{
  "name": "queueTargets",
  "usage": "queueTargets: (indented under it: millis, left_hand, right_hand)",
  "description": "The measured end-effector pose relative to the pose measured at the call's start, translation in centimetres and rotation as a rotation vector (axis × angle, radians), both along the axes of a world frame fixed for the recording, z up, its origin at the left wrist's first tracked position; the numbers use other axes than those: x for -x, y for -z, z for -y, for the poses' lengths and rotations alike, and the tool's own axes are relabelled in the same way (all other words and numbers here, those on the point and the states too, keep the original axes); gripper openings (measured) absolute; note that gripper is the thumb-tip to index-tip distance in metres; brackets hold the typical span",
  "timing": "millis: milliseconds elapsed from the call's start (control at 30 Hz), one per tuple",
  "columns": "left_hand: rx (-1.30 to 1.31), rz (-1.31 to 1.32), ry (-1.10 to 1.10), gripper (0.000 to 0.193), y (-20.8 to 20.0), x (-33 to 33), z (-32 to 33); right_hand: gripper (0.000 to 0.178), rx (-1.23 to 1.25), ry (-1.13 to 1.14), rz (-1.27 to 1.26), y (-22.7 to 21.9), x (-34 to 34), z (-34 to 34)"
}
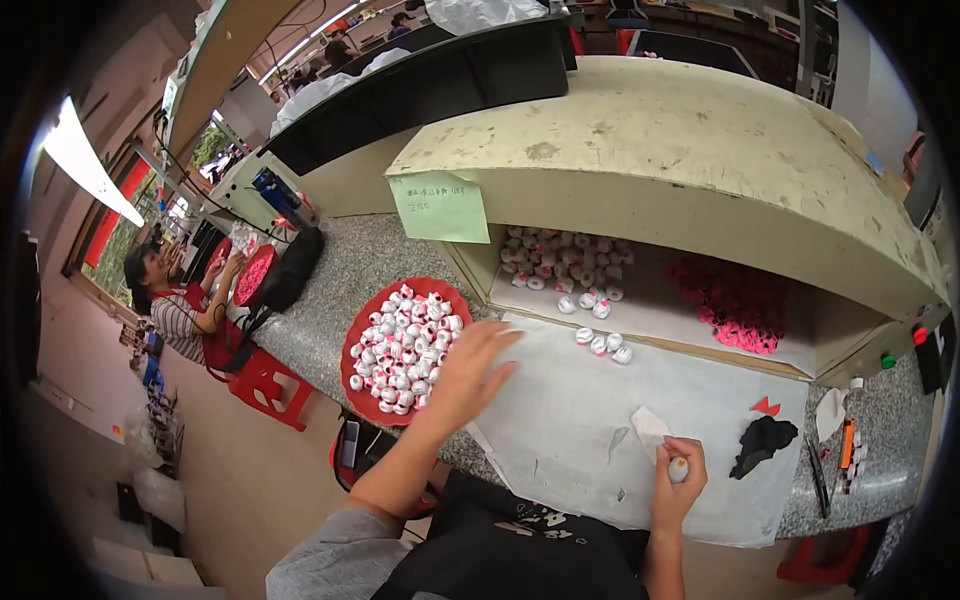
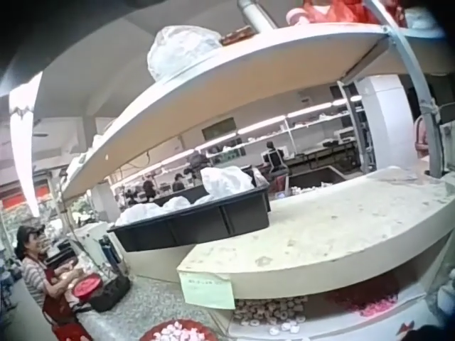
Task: Applying glue to small toy components to assemble or finish them.
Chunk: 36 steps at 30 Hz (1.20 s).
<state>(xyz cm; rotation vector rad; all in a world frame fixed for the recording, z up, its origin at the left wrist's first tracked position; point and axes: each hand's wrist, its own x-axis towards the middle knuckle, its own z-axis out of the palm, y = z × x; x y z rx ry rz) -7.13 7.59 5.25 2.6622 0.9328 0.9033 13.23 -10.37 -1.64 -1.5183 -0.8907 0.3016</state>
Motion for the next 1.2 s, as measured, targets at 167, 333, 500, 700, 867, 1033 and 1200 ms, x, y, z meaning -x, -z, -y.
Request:
queueTargets:
  millis: [167,333,500,700,867,1033,1200]
  left_hand:
    - [-0.197,-0.048,0.396,0.03,3.2,-11.0,0.6]
    - [-0.081,-0.229,0.349,0.018,7.4,-13.3,-0.8]
    - [-0.255,-0.026,0.296,0.014,7.9,-12.9,-0.7]
    - [-0.036,0.227,0.381,0.02,3.5,-9.6,1.5]
    - [0.722,0.613,0.449,0.023,2.7,-5.0,3.9]
    - [1.4,0.952,0.431,0.034,4.2,-3.0,5.7]
    - [1.536,1.025,0.41,0.033,5.5,-2.4,6.7]
  right_hand:
    - [0.008,0.016,0.028,-0.037,-0.3,0.1,0.1]
    - [0.007,0.009,0.069,-0.026,-0.6,0.4,0.0]
    - [0.016,0.028,0.067,0.043,0.3,0.2,0.0]
    - [0.035,-0.172,0.017,-0.197,0.6,0.6,0.7]
    - [0.028,-0.104,-0.204,-0.283,-2.0,2.6,1.3]
    - [0.029,-0.019,-0.317,-0.314,-3.7,3.7,0.2]
    - [0.024,-0.238,-0.279,-0.571,-3.4,3.5,-0.7]
